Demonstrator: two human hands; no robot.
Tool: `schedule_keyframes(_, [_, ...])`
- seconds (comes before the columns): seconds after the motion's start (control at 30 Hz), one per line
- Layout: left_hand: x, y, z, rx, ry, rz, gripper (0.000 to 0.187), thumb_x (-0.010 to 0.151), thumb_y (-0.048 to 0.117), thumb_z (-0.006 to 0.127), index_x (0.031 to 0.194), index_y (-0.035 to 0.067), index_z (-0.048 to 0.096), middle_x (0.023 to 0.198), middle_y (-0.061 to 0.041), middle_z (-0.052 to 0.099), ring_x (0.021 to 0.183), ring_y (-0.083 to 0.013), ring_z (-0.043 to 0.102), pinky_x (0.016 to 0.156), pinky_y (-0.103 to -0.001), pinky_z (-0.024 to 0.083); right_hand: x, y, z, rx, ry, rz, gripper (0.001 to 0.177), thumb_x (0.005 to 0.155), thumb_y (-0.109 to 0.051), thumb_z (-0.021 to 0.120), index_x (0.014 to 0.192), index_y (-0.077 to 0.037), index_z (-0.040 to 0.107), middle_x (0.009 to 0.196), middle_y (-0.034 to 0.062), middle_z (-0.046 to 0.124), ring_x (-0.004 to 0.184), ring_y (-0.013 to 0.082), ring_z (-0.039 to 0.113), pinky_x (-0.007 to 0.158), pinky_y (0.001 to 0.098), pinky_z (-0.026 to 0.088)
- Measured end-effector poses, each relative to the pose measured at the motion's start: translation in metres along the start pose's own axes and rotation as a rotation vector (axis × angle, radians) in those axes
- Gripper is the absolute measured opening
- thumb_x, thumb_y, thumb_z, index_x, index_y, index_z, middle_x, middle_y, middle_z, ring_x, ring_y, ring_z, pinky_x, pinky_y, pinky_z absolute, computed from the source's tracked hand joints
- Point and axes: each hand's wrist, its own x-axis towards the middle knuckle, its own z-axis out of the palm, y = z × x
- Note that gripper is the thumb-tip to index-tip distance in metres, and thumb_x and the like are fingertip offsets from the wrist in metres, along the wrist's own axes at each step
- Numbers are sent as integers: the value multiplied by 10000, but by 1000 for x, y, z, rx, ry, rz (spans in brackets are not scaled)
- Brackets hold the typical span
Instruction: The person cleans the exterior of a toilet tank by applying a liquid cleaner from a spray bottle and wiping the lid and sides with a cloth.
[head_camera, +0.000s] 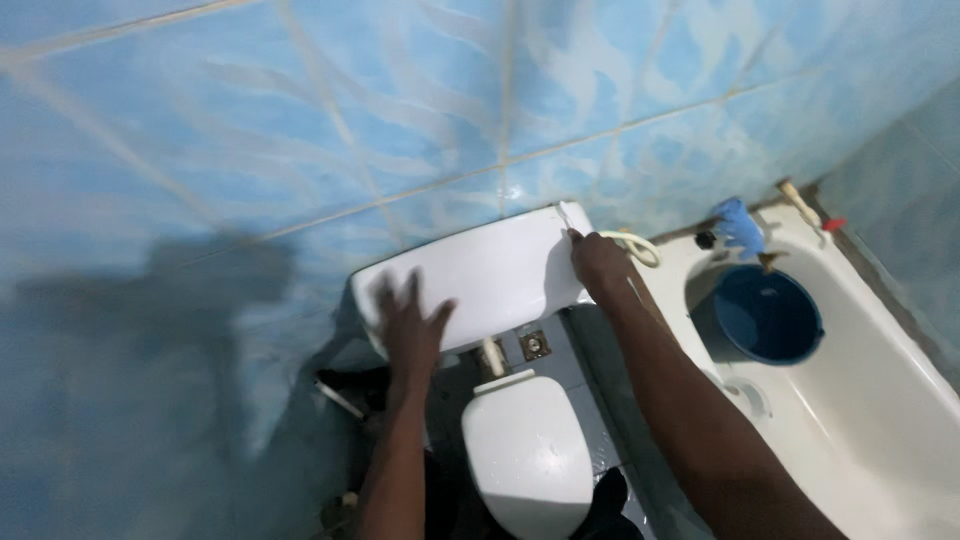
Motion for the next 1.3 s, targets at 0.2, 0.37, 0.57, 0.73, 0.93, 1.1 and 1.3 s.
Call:
schedule_keyframes(0.2, [-39, -54, 5, -639, 26, -303, 1155, 806, 449, 804, 1668, 140, 101, 1542, -317, 378, 1380, -464, 471, 1085, -519, 454, -56, -98, 55, 60, -8, -306, 467, 1084, -424, 403, 1070, -106, 744, 1023, 195, 740, 938, 412, 719, 814, 563, 567])
schedule_keyframes(0.37, [-34, -63, 41, -709, 182, -233, 1287, 800, 349, 889, 1601, -40, -41, 1598, -386, 174, 1398, -484, 390, 1093, -490, 444, -109, -185, 94, -134, -144, -520, 331, 997, -300, 491, 1097, -111, 743, 1047, 184, 753, 964, 386, 743, 822, 534, 613])
schedule_keyframes(0.57, [-28, -82, 65, -931, 177, -226, 1269, 739, 256, 921, 1584, -68, 31, 1558, -323, 256, 1391, -408, 425, 1109, -454, 437, -3, -77, 75, -160, 78, -425, 339, 1047, -252, 448, 1017, -62, 726, 989, 174, 751, 913, 365, 739, 794, 525, 589])
schedule_keyframes(0.73, [-25, -103, 81, -973, 43, -179, 1293, 797, 321, 866, 1592, -64, -78, 1633, -327, 127, 1484, -392, 293, 1195, -426, 306, 48, 22, 23, -91, 85, -179, 296, 1020, -252, 495, 1054, -62, 720, 996, 194, 730, 905, 390, 717, 799, 537, 567])
schedule_keyframes(0.93, [-26, -106, 82, -875, -13, -215, 1285, 864, 333, 864, 1582, -53, -130, 1677, -313, 7, 1546, -395, 149, 1237, -420, 210, -30, -118, 107, -139, 284, -662, 271, 1020, -227, 495, 1071, -64, 705, 1002, 171, 733, 936, 367, 711, 853, 532, 563])
schedule_keyframes(1.1, [-33, -95, 75, -1144, 63, -133, 1245, 849, 418, 771, 1604, -24, -116, 1585, -309, 339, 1368, -382, 495, 1090, -411, 467, -127, -256, 79, -199, -175, -468, 464, 1072, -407, 415, 1123, -73, 732, 1136, 192, 730, 1040, 398, 716, 882, 540, 583])
schedule_keyframes(1.3, [-52, -86, 44, -810, 39, -284, 1085, 918, 358, 753, 1625, 19, 3, 1604, -284, 360, 1402, -385, 498, 1121, -417, 421, -139, -221, 30, -135, -144, -460, 510, 1111, -406, 383, 1072, -68, 763, 1045, 189, 770, 995, 374, 744, 890, 521, 590])
